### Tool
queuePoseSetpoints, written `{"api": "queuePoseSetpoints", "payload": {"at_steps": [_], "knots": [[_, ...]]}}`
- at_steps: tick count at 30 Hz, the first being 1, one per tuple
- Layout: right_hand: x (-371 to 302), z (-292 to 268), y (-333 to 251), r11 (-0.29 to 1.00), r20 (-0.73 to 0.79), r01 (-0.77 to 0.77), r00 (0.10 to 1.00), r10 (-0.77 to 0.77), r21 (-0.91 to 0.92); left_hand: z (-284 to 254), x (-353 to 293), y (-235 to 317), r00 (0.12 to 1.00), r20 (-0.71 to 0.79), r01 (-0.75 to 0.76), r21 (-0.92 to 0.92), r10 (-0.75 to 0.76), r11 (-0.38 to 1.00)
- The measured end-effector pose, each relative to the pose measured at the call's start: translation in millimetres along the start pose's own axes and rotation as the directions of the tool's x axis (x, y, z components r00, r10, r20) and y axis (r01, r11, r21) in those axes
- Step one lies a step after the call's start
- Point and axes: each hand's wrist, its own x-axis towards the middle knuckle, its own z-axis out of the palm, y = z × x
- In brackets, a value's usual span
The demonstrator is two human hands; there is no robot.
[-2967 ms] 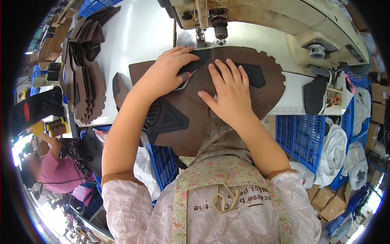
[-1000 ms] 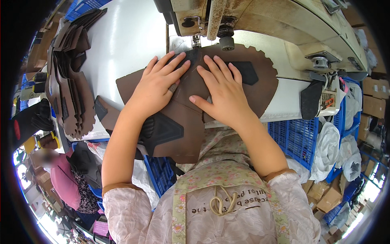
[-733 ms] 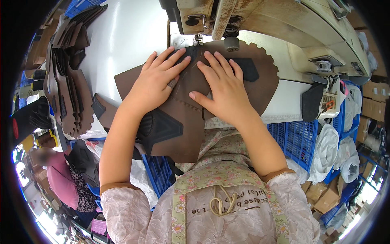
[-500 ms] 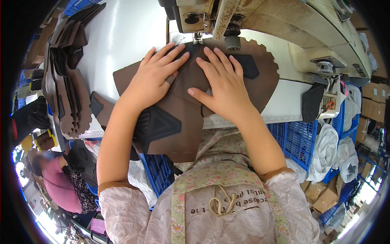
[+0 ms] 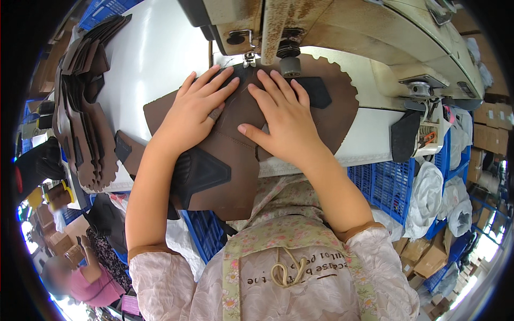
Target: The recorder uses a heavy-duty sewing machine to stitch together components of a leather or synthetic shoe upper, then uses a small nipper tool to adjust thread tension on the machine pulley before resuming.
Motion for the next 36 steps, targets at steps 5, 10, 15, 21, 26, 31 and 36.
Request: {"api": "queuePoseSetpoints", "payload": {"at_steps": [5, 10, 15, 21, 26, 31, 36], "knots": [[-0.7, 1.0, -2.5, 1.000, -0.002, -0.011, 1.000, 0.011, 0.008, -1.6, -0.5, 0.0, 1.000, -0.007, 0.011, -0.026, -0.012, 1.000], [-1.2, 1.2, -3.3, 1.000, 0.000, -0.024, 1.000, 0.024, 0.000, -1.9, -0.3, 0.7, 1.000, -0.016, 0.021, -0.049, -0.022, 0.999], [-1.6, 1.0, -6.3, 0.998, 0.020, -0.054, 0.998, 0.054, 0.014, -1.3, 0.0, 0.4, 1.000, -0.026, 0.016, -0.038, -0.017, 0.999], [-1.6, -0.8, -8.0, 0.998, 0.030, -0.062, 0.998, 0.062, 0.007, -1.8, 0.4, -1.3, 1.000, -0.031, -0.003, -0.017, 0.002, 1.000], [-2.7, -1.0, -7.4, 0.998, 0.025, -0.062, 0.998, 0.062, 0.016, -2.1, 1.1, -0.9, 0.999, -0.031, -0.006, -0.020, 0.006, 1.000], [-2.4, 0.4, -6.2, 0.998, 0.023, -0.059, 0.998, 0.058, 0.018, -2.1, 1.4, -1.3, 0.999, -0.032, -0.008, -0.025, 0.008, 1.000], [-2.2, 0.5, -7.5, 0.998, 0.018, -0.058, 0.998, 0.057, 0.020, -1.2, 0.7, -0.6, 0.999, -0.032, -0.007, -0.029, 0.006, 1.000]]}}
